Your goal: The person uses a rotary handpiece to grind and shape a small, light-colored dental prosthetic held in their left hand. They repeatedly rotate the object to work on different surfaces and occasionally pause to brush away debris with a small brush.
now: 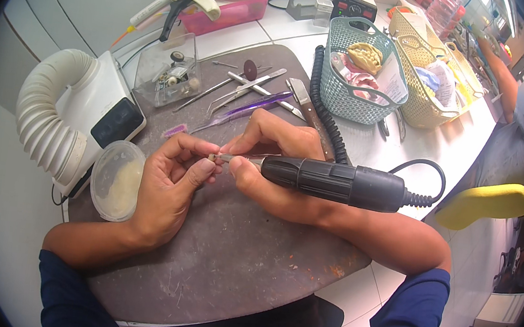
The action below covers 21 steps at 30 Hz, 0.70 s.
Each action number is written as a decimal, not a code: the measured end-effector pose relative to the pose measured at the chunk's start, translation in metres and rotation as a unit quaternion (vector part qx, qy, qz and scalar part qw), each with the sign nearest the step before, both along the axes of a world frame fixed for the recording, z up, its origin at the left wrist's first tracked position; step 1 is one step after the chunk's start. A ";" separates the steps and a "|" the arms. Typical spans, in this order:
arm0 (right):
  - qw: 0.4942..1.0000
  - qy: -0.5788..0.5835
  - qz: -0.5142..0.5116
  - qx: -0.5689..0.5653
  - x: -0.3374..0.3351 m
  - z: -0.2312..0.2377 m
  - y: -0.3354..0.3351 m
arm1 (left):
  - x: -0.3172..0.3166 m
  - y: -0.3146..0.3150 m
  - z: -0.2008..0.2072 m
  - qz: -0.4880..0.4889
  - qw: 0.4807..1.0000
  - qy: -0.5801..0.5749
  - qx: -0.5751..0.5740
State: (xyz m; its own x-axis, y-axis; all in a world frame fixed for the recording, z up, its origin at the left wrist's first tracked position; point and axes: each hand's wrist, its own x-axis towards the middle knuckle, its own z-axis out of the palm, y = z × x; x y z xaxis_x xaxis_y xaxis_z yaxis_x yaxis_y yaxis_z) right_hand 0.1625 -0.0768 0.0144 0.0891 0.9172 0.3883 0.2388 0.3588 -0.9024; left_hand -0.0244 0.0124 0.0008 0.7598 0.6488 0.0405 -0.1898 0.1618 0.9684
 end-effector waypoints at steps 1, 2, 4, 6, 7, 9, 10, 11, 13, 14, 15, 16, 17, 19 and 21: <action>1.000 -0.002 0.000 0.002 0.000 0.000 0.000 | 0.000 0.000 0.000 0.000 1.000 -0.001 0.001; 1.000 -0.005 0.001 0.003 0.000 0.000 0.000 | 0.000 0.000 0.000 0.001 1.000 0.000 0.000; 1.000 -0.007 -0.001 0.003 0.001 0.000 0.000 | 0.000 0.000 0.001 0.002 1.000 0.002 -0.002; 1.000 -0.007 -0.003 0.000 0.001 -0.001 0.000 | 0.000 0.001 0.000 -0.003 1.000 0.005 -0.001; 1.000 -0.008 -0.005 -0.001 0.001 0.000 0.000 | 0.000 0.001 0.000 -0.006 1.000 0.007 -0.001; 1.000 -0.010 -0.009 -0.005 0.001 0.000 0.000 | 0.001 -0.001 0.001 0.005 1.000 0.002 -0.005; 1.000 -0.018 -0.005 -0.010 0.002 0.000 0.000 | 0.001 -0.001 0.002 0.011 1.000 -0.001 -0.007; 1.000 -0.026 -0.002 -0.015 0.003 0.001 0.000 | 0.001 0.000 0.001 0.009 1.000 -0.005 -0.012; 0.999 -0.035 0.001 -0.021 0.003 0.003 -0.001 | 0.001 0.001 -0.001 0.004 1.000 -0.013 -0.022; 0.999 -0.035 0.001 -0.023 0.003 0.003 -0.001 | 0.001 0.001 -0.002 0.005 1.000 -0.013 -0.022; 0.999 -0.036 0.000 -0.025 0.003 0.003 -0.002 | 0.001 0.001 -0.002 0.005 1.000 -0.012 -0.022; 0.999 -0.032 -0.004 -0.013 0.003 0.002 -0.001 | 0.001 0.001 -0.002 0.006 1.000 -0.011 -0.022; 1.000 -0.028 -0.008 -0.001 0.002 0.000 0.000 | 0.001 0.000 -0.002 0.007 1.000 -0.013 -0.020; 1.000 -0.023 -0.012 0.007 0.002 -0.001 0.000 | 0.002 0.000 -0.002 0.009 1.000 -0.014 -0.015; 1.000 -0.023 -0.011 0.001 0.001 0.000 0.000 | 0.001 0.001 -0.002 0.006 1.000 -0.011 -0.012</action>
